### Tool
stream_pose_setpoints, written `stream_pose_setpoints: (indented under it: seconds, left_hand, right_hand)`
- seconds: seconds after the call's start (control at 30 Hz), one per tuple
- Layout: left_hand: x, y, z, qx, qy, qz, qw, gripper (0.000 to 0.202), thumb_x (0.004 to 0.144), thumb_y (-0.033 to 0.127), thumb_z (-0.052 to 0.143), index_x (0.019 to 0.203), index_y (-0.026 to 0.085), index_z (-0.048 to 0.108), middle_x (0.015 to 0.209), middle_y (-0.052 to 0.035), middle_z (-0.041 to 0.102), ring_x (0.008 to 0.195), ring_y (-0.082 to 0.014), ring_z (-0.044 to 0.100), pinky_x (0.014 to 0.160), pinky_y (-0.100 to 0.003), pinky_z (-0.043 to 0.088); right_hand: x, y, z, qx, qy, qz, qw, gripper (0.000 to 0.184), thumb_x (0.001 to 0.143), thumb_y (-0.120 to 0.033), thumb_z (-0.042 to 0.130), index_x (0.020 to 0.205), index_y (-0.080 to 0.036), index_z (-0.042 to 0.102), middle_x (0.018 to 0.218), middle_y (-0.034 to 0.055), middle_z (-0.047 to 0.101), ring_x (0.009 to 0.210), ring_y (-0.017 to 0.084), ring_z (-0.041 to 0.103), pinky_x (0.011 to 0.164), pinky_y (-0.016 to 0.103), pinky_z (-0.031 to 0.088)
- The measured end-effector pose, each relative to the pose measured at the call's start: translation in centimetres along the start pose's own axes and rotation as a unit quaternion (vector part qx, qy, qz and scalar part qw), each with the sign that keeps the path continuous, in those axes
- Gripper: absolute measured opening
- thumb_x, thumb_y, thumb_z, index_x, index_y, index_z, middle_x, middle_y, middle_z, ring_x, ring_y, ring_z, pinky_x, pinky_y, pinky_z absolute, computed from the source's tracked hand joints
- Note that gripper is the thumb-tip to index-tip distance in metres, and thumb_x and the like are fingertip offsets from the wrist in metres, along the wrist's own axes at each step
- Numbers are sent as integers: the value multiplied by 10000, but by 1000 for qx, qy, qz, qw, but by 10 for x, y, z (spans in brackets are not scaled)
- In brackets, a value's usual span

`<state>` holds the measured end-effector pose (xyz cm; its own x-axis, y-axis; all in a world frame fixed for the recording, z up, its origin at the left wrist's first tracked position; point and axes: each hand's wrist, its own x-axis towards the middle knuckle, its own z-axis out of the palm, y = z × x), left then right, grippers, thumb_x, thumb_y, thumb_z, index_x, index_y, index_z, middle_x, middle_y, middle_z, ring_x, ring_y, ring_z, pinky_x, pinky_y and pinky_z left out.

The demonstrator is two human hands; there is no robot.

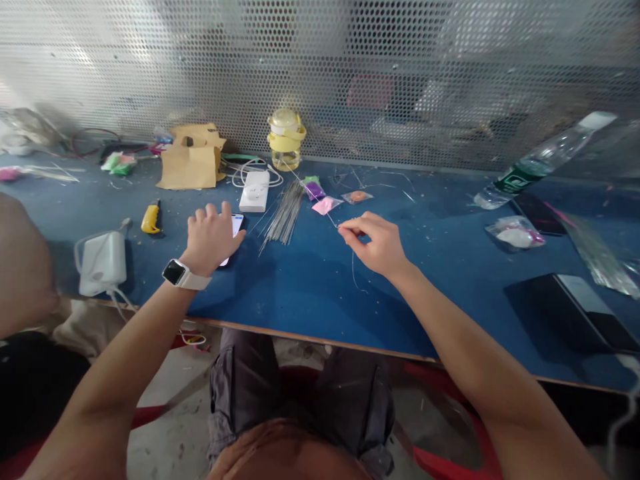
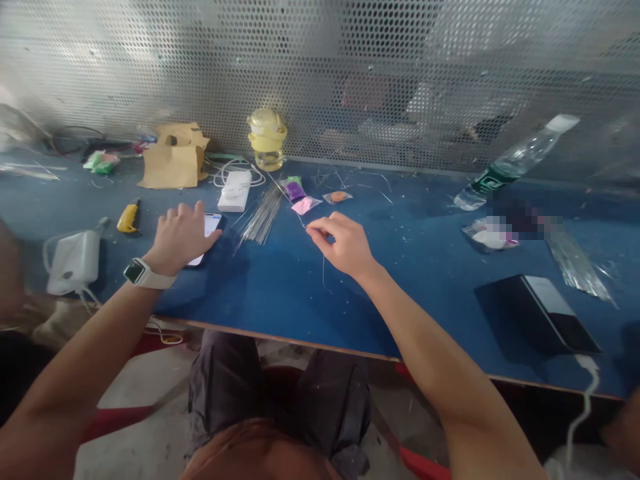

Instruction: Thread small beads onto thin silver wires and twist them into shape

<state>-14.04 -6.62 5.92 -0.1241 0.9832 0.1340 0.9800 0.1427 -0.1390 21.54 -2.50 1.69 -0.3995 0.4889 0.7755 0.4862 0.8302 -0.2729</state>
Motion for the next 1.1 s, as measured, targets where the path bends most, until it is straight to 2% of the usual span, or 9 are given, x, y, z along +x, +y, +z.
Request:
stream_pose_setpoints:
  seconds: [0.1, 0.2, 0.37, 0.47, 0.53, 0.63, 0.77, 0.93, 1.1]
  left_hand:
    - [2, 35, -21, -66, 102, 131, 984, 545, 1087, 362, 571, 1574, 116, 578, 1528, -279, 659, 1409, -467, 644, 1161, -627, 563]
    - [17, 76, -31, -145, 198, 299, 922, 413, 1113, 216, 490, 1488, 168, 656, 1569, -205, 649, 1496, -381, 605, 1275, -602, 511]
    - [44, 118, -6, -219, 251, 483, 810, 250, 1091, 214, 605, 1305, 152, 718, 1274, -137, 771, 1300, -308, 722, 1358, -653, 439]
    - [40, 122, 16, -250, 278, 499, 781, 196, 1151, 266, 565, 1144, 162, 731, 1078, -93, 795, 1101, -249, 755, 1247, -557, 554]
    - [32, 121, 24, -276, 289, 495, 771, 204, 1167, 288, 564, 1119, 166, 720, 1001, -77, 791, 994, -227, 746, 1058, -456, 621]
    - [21, 119, 25, -282, 286, 492, 773, 247, 1195, 295, 533, 1053, 181, 700, 908, -51, 763, 850, -193, 712, 825, -355, 563]
    - [18, 118, 19, -273, 296, 499, 768, 275, 1215, 303, 495, 1064, 184, 692, 889, -41, 744, 789, -171, 687, 729, -326, 471]
    - [15, 120, 15, -294, 337, 485, 751, 268, 1201, 266, 499, 1032, 179, 688, 818, -20, 706, 685, -150, 611, 667, -319, 433]
    - [8, 121, 14, -317, 334, 468, 754, 243, 1183, 272, 541, 1024, 180, 699, 811, -13, 723, 634, -140, 575, 627, -317, 423]
  right_hand:
    - [0, 1, 0, -1, 3, 7, 1000, 137, 1096, -256, 714, 1026, -255, 832, 791, -3, 816, 729, 184, 717, 705, 328, 579]
    - [1, 3, -1, -1, 12, 12, 1000, 126, 1102, -260, 709, 1077, -262, 833, 811, 1, 827, 742, 193, 711, 725, 337, 588]
    - [4, 4, -5, -9, 6, 19, 1000, 133, 1117, -292, 691, 1063, -271, 810, 881, 22, 824, 795, 210, 705, 817, 378, 612]
    - [3, 1, -7, -3, -26, 19, 999, 145, 1134, -309, 669, 1085, -276, 801, 917, 29, 824, 840, 216, 724, 847, 384, 617]
    - [1, -2, -7, 14, -44, 14, 999, 135, 1137, -311, 670, 1099, -275, 794, 936, 26, 827, 856, 209, 742, 855, 373, 619]
    - [-1, -8, -6, 44, -48, 14, 998, 99, 1131, -281, 687, 1108, -272, 784, 941, 8, 828, 843, 182, 754, 828, 330, 613]
    - [-2, -15, -8, 66, -22, 53, 996, 41, 1100, -274, 740, 1106, -273, 780, 965, -10, 839, 834, 157, 770, 804, 293, 615]
    - [-1, -18, -8, 99, -23, 105, 989, 147, 1105, -375, 708, 1045, -272, 794, 934, 7, 829, 830, 178, 763, 799, 336, 642]
    - [1, -20, -7, 228, -4, 180, 957, 192, 1027, -460, 827, 1033, -271, 799, 896, -2, 802, 775, 162, 742, 750, 331, 647]
